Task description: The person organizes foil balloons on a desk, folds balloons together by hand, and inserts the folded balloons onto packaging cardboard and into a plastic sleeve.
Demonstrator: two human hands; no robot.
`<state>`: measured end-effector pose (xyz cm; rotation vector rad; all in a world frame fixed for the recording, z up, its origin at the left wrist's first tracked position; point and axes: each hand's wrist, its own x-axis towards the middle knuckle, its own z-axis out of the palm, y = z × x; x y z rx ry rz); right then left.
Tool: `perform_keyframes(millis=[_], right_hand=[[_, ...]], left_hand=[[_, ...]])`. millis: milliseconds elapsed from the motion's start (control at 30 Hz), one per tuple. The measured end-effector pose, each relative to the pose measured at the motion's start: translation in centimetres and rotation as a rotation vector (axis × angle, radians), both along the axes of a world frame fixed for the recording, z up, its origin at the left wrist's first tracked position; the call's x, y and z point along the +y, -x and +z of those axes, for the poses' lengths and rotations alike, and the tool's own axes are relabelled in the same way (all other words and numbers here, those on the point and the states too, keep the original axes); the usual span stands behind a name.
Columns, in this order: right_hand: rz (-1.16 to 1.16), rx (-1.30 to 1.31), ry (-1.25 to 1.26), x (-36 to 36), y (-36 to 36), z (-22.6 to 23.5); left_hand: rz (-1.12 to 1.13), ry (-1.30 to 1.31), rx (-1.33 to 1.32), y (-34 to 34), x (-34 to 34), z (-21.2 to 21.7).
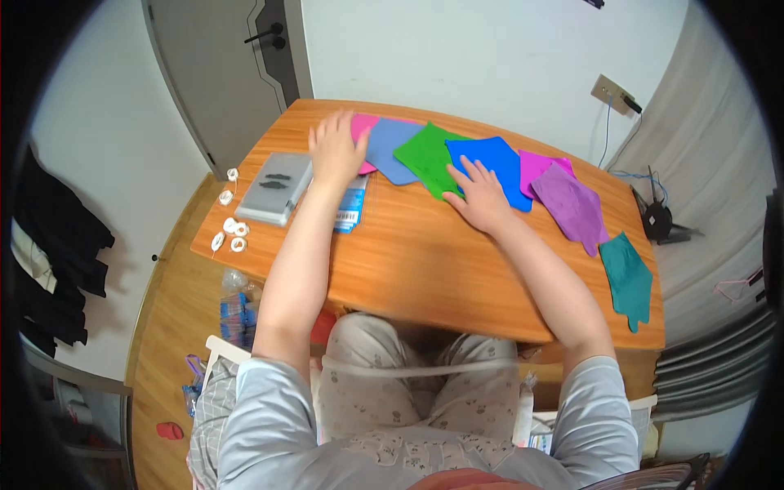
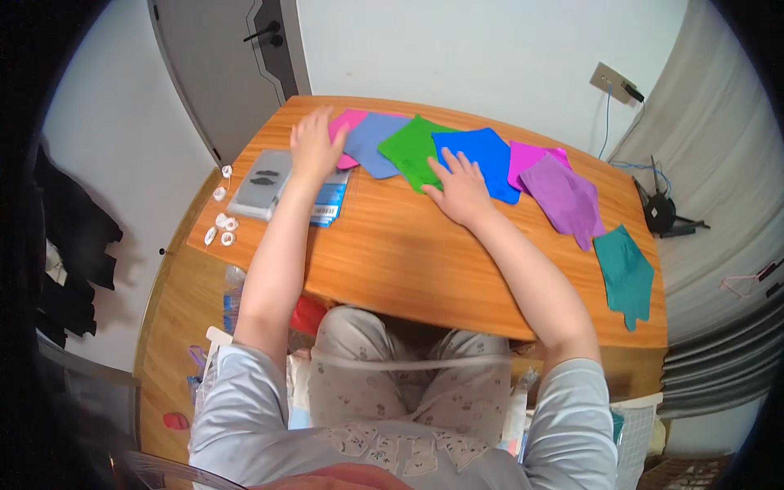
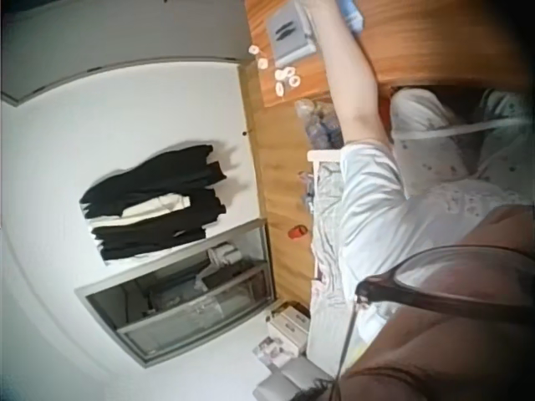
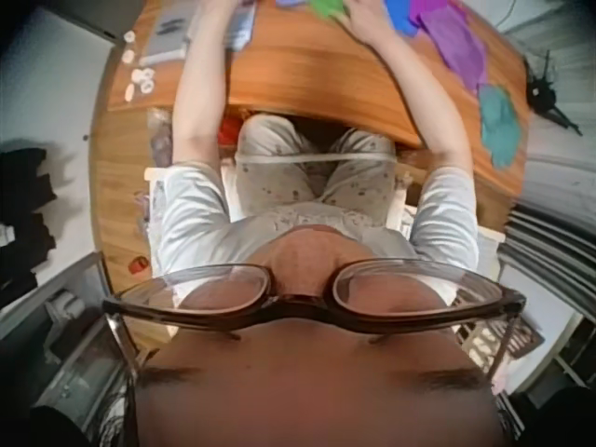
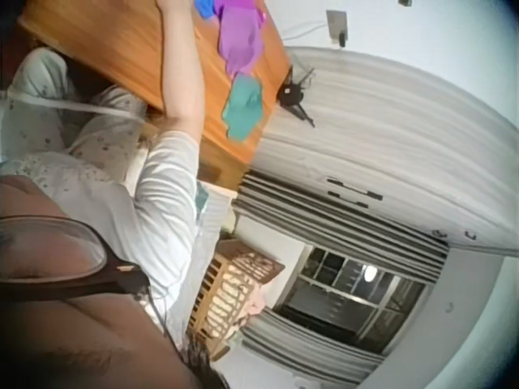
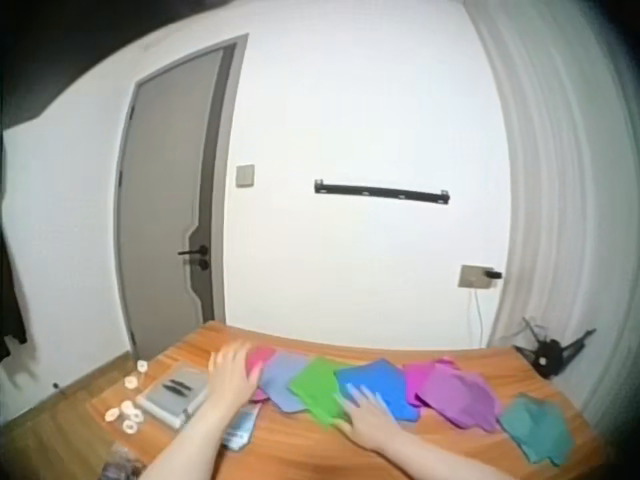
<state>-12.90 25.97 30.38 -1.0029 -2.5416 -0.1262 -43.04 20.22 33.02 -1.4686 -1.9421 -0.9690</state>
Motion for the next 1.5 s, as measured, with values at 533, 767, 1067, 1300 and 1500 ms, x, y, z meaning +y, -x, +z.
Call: perform_keyframes(millis=[533, 767, 1067, 1300, 1500], right_hand=[[0.094, -0.002, 0.076, 8.0, 12.4, 3.1], [0.281, -0.047, 0.051, 2.7, 23.1, 3.5], [0.253, 0.519, 0.098, 4.9, 23.3, 2.8], [0.286, 0.696, 0.1, 5.5, 22.3, 1.8], [0.279, 0.859, 0.723, 5.6, 22.6, 1.4]], left_hand=[[0.225, 0.659, -0.267, 7.2, 2.0, 1.3], [0.13, 0.567, -0.391, 7.4, 1.0, 0.6], [0.086, 0.316, -0.539, 7.7, 2.0, 0.0], [-0.377, 0.226, -1.4, 6.3, 2.9, 1.2], [-0.465, 0.263, -1.602, 6.9, 2.3, 0.8]])
